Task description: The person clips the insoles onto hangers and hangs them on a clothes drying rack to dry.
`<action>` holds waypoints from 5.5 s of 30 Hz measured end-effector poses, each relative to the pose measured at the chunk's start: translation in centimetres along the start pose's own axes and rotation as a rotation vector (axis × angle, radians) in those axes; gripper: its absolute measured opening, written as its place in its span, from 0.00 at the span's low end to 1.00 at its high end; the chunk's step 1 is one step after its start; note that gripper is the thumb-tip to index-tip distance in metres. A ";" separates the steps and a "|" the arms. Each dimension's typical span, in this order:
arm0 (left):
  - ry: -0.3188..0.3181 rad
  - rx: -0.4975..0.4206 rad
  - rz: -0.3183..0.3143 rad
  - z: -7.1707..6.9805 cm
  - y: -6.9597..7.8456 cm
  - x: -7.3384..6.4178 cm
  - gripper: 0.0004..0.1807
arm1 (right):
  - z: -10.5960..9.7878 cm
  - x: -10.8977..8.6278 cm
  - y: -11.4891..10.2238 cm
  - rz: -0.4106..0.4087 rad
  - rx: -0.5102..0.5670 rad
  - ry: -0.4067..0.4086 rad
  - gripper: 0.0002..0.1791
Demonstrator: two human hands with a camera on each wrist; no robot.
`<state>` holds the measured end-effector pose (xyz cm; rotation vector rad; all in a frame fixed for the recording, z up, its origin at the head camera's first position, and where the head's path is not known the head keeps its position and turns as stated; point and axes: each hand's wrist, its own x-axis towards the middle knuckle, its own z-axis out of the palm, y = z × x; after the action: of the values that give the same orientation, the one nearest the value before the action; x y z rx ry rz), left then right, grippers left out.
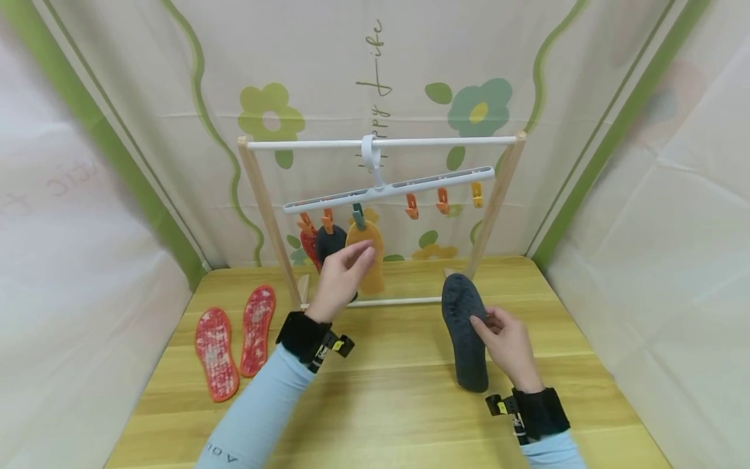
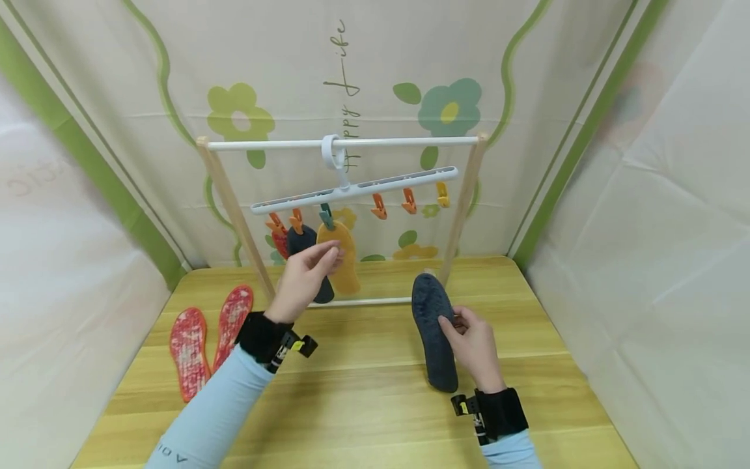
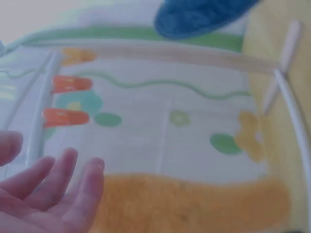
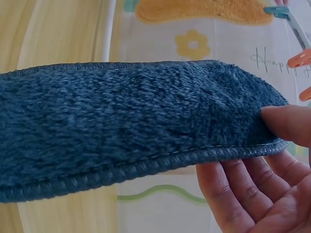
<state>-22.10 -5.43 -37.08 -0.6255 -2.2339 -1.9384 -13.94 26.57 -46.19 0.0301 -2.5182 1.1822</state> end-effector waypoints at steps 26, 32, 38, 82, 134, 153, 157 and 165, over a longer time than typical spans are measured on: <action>-0.125 -0.122 -0.166 3.5 2.6 9.5 0.31 | 0.5 1.1 -2.9 0.014 0.063 -0.047 0.19; -0.127 -0.118 -0.131 3.6 2.5 10.2 0.28 | 0.6 1.5 -3.6 -0.005 0.103 -0.055 0.20; -0.146 -0.125 -0.128 3.6 2.3 10.5 0.28 | 0.7 1.9 -4.5 -0.036 0.121 -0.054 0.18; -0.008 -0.044 -0.104 3.0 3.2 6.8 0.25 | 4.4 5.5 -7.9 -0.121 0.258 -0.040 0.12; -0.103 0.042 -0.035 2.0 2.7 6.9 0.26 | 7.4 10.8 -8.1 -0.062 0.108 -0.227 0.14; -0.116 0.031 0.001 2.3 2.0 7.2 0.28 | 6.7 10.7 -7.1 -0.117 0.138 -0.260 0.16; -0.115 0.031 -0.003 2.4 2.0 7.3 0.29 | 6.4 10.7 -7.2 -0.106 0.132 -0.265 0.17; -0.107 0.034 -0.009 2.3 2.1 7.2 0.29 | 6.0 10.5 -7.4 -0.104 0.152 -0.283 0.18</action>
<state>-27.41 -1.37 -33.02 -0.7323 -2.3308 -1.9091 -24.34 18.64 -40.75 0.3884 -2.6179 1.4093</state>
